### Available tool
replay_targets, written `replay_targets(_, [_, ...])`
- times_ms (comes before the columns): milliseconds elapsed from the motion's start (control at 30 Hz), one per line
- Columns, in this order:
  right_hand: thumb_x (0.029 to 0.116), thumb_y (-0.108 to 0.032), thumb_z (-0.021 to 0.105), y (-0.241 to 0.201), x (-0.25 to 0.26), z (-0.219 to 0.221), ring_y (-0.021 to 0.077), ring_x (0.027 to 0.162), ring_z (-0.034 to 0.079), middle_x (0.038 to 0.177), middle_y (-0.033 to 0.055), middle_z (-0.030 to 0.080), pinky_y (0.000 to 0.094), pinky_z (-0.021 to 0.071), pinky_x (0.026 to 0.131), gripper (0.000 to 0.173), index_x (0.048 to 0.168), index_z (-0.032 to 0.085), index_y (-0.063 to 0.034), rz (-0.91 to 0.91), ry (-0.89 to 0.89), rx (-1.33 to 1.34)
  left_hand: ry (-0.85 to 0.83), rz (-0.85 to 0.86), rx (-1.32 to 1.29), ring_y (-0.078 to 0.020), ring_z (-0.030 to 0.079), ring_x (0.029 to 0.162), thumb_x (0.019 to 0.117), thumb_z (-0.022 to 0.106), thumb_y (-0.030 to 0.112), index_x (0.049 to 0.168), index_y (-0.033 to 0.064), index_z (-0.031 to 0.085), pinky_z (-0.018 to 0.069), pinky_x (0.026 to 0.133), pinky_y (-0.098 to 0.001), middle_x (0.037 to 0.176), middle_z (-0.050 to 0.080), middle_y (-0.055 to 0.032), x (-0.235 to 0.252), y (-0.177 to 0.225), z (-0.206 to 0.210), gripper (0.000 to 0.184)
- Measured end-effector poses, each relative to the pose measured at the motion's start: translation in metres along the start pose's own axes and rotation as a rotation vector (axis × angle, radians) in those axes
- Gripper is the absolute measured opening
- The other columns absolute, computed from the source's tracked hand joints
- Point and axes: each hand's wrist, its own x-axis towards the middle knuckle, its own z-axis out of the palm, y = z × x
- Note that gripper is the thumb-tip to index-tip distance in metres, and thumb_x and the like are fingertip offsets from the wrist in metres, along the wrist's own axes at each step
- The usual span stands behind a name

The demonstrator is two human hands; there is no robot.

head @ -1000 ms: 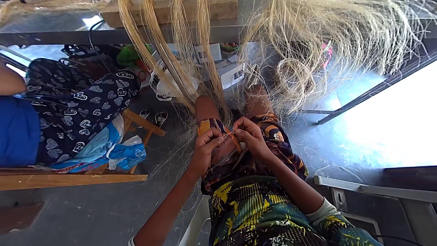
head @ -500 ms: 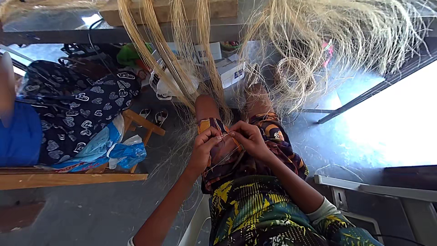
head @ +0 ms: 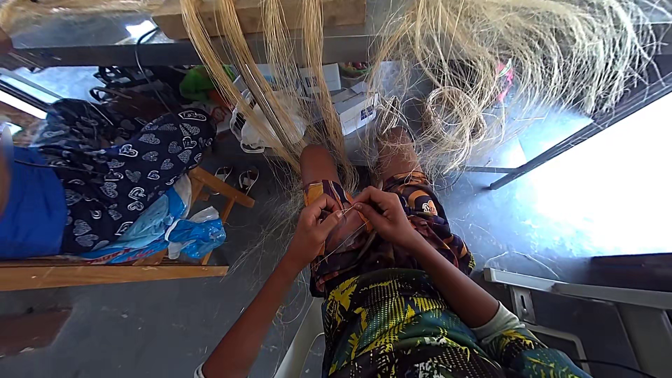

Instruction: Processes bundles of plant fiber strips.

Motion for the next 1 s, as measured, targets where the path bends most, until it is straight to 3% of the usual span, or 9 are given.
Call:
replay_targets(133, [0.0999,-0.002,0.057,0.0,0.0,0.0,0.0006,0.071,0.059,0.082,0.004,0.066,0.0172,0.0519,0.067,0.011,0.099,0.066,0.0048,-0.009,0.004,-0.004,-0.03,-0.02,0.057,-0.0022,0.062,0.086,0.1004,0.054,0.019,0.102,0.0097,0.064,0.0517,0.08,-0.0204,0.091,0.064,0.0053,0.001,0.004,0.0,0.015])
replay_targets(267, [0.1007,-0.004,0.056,0.0,0.0,0.0,0.0014,0.07,0.058,0.081,0.004,0.064,0.0175,0.0514,0.067,0.012,0.098,0.064,0.0046,0.004,-0.018,-0.036,-0.059,0.029,0.081,-0.0014,0.061,0.082,0.1039,0.052,0.01,0.094,0.008,0.064,0.0515,0.077,-0.0186,0.086,0.063,0.005,0.003,0.001,0.002,0.015])
replay_targets(333, [0.1023,-0.007,0.054,-0.001,0.0,0.0,0.0004,0.066,0.053,0.076,0.0007,0.059,0.0168,0.0467,0.064,0.014,0.096,0.063,0.0019,0.077,-0.051,-0.008,-0.076,0.06,0.058,-0.0003,0.058,0.077,0.1032,0.05,0.008,0.09,0.0094,0.062,0.0496,0.075,-0.0182,0.081,0.06,0.0069,0.003,-0.001,0.003,0.018])
replay_targets(433, [0.1017,-0.011,0.046,-0.005,-0.001,0.008,-0.0036,0.056,0.039,0.064,-0.0109,0.044,0.0156,0.0331,0.055,0.019,0.086,0.058,-0.0121,0.298,-0.05,0.387,-0.113,0.057,-0.013,0.0039,0.049,0.069,0.1024,0.044,0.009,0.082,0.0157,0.056,0.0419,0.068,-0.0153,0.073,0.05,0.0127,0.003,-0.001,0.008,0.025])
replay_targets(533, [0.0976,-0.014,0.046,-0.021,0.001,0.017,-0.0039,0.049,0.035,0.057,-0.0139,0.041,0.0156,0.0291,0.048,0.025,0.076,0.057,-0.0202,0.47,0.004,0.823,-0.092,0.039,-0.222,0.0054,0.044,0.064,0.0985,0.041,0.008,0.075,0.0219,0.053,0.0381,0.063,-0.0146,0.068,0.045,0.016,0.001,0.001,0.02,0.03])
replay_targets(633, [0.0966,-0.013,0.048,-0.037,0.002,0.015,-0.0037,0.046,0.034,0.056,-0.013,0.041,0.0143,0.0276,0.046,0.026,0.074,0.059,-0.0197,0.511,0.033,0.993,-0.065,0.051,-0.356,0.0037,0.048,0.067,0.0969,0.044,0.009,0.075,0.0226,0.057,0.0414,0.066,-0.0169,0.07,0.05,0.0149,-0.002,0.006,0.026,0.029])
replay_targets(800, [0.0959,-0.01,0.053,-0.046,0.0,0.015,-0.0044,0.046,0.035,0.056,-0.0127,0.041,0.0136,0.0282,0.046,0.02,0.079,0.062,-0.0166,0.412,0.003,1.074,-0.062,0.123,-0.412,0.0008,0.056,0.077,0.0981,0.049,0.012,0.078,0.0211,0.059,0.0476,0.074,-0.0201,0.08,0.058,0.0111,-0.01,0.014,0.031,0.024])
replay_targets(1000, [0.0946,-0.009,0.053,-0.047,0.0,0.017,-0.005,0.045,0.035,0.055,-0.0126,0.042,0.0131,0.0272,0.044,0.021,0.079,0.065,-0.0159,0.408,0.013,1.096,-0.007,0.049,-0.604,-0.0026,0.061,0.08,0.0953,0.053,0.01,0.076,0.019,0.063,0.0518,0.075,-0.0218,0.084,0.064,0.0063,-0.014,0.019,0.039,0.023])
